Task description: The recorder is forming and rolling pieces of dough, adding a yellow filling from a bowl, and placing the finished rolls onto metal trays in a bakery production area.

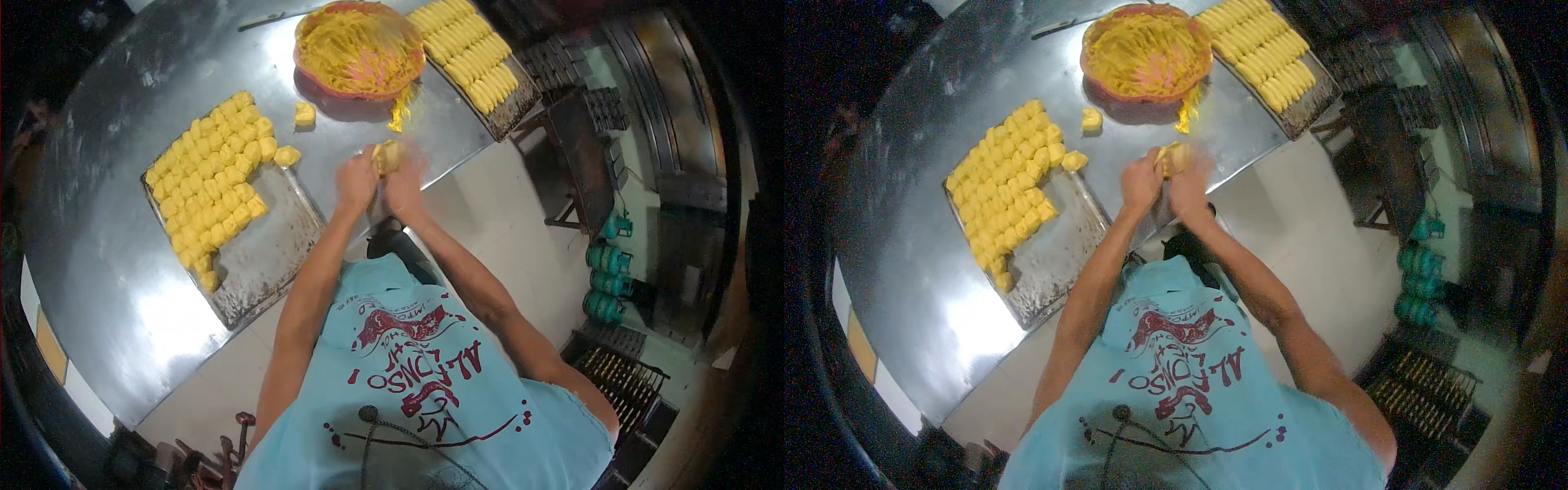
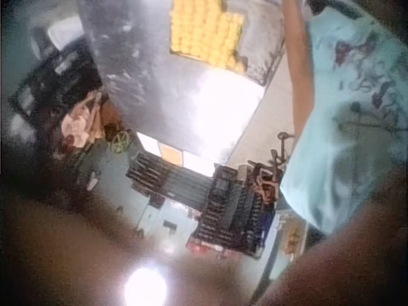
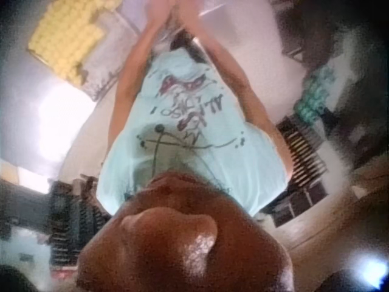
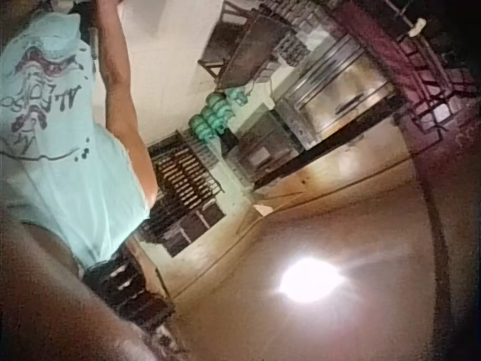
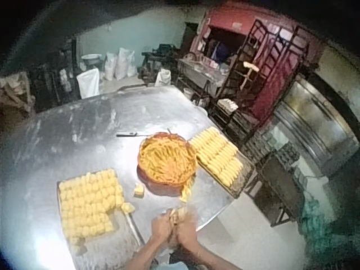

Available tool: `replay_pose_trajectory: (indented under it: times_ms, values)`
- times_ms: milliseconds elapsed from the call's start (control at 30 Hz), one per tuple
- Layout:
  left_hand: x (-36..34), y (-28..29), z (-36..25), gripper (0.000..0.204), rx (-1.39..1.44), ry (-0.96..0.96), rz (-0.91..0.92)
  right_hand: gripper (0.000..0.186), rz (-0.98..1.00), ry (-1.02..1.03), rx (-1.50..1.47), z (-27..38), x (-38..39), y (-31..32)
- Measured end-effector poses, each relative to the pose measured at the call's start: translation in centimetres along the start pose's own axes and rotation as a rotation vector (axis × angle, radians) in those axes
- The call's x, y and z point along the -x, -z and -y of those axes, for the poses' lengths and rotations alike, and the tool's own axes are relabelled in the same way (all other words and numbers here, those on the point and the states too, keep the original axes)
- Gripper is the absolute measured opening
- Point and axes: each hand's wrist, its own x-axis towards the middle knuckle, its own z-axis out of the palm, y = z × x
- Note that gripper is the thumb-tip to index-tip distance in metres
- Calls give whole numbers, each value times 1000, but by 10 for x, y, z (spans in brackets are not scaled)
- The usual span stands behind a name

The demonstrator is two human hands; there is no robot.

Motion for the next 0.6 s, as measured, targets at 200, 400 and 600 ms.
replay_pose_trajectory:
  times_ms: [200, 400, 600]
  values:
    - [-4, 9, -8, 22, -18, 21, -3, 54, -67, 147, -126, -14, -11, -20]
    - [9, 18, 12, 20, 39, 131, -89, 57, 127, 245, -98, -14, -11, 11]
    - [14, 18, -7, 18, 76, 197, -52, 47, 96, 558, -161, -5, -12, 7]
